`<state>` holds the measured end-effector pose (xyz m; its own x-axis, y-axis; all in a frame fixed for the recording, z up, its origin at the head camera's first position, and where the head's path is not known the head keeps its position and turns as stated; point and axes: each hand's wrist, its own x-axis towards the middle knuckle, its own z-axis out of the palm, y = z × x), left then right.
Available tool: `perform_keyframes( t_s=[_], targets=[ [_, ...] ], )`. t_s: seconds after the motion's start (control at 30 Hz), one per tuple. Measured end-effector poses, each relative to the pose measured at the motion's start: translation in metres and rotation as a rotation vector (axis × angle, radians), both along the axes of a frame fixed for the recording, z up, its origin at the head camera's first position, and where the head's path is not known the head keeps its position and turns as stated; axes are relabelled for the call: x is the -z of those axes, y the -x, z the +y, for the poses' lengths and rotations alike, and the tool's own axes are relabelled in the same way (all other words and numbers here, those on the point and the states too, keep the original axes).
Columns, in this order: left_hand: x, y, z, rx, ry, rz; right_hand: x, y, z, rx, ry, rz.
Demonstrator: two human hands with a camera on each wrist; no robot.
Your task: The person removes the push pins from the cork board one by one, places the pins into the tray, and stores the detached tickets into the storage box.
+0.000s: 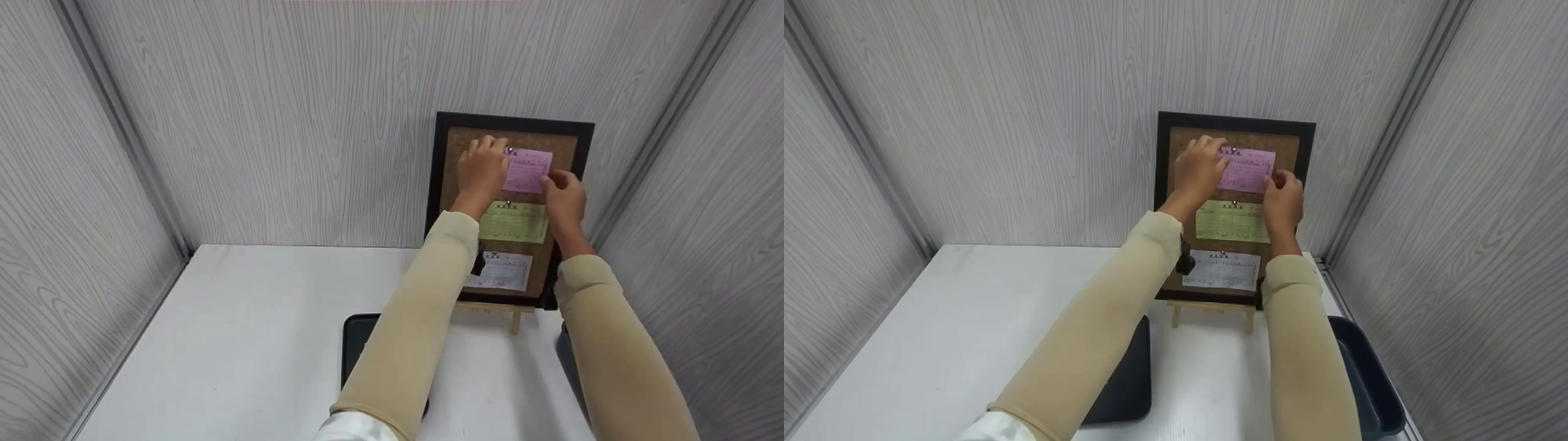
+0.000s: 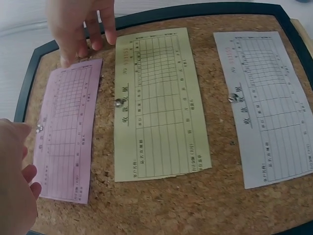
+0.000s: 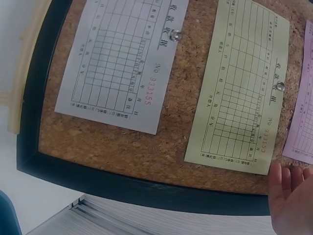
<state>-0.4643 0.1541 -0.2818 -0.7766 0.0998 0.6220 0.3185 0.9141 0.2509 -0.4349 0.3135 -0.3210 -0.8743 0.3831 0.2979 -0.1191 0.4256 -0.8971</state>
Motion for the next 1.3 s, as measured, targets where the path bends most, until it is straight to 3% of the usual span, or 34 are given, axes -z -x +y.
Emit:
perform_keyframes(
  t_s=[0.2, 0.63, 0.87, 1.3],
  targets=[
    [-0.007, 0.002, 0.010, -0.022, 0.020, 0.001, -0.001, -0.001, 0.001, 0.001, 0.076, -0.009],
    [-0.003, 0.008, 0.021, -0.039, 0.068, 0.001, 0.000, -0.003, 0.004, -0.023, 0.233, 0.000],
    [-0.003, 0.011, 0.022, -0.059, 0.089, 0.029, 0.002, -0.004, 0.007, -0.007, 0.227, 0.019],
    [-0.001, 0.012, 0.020, -0.086, 0.105, 0.057, 0.007, -0.006, 0.006, -0.055, 0.235, -0.004]
  ],
)
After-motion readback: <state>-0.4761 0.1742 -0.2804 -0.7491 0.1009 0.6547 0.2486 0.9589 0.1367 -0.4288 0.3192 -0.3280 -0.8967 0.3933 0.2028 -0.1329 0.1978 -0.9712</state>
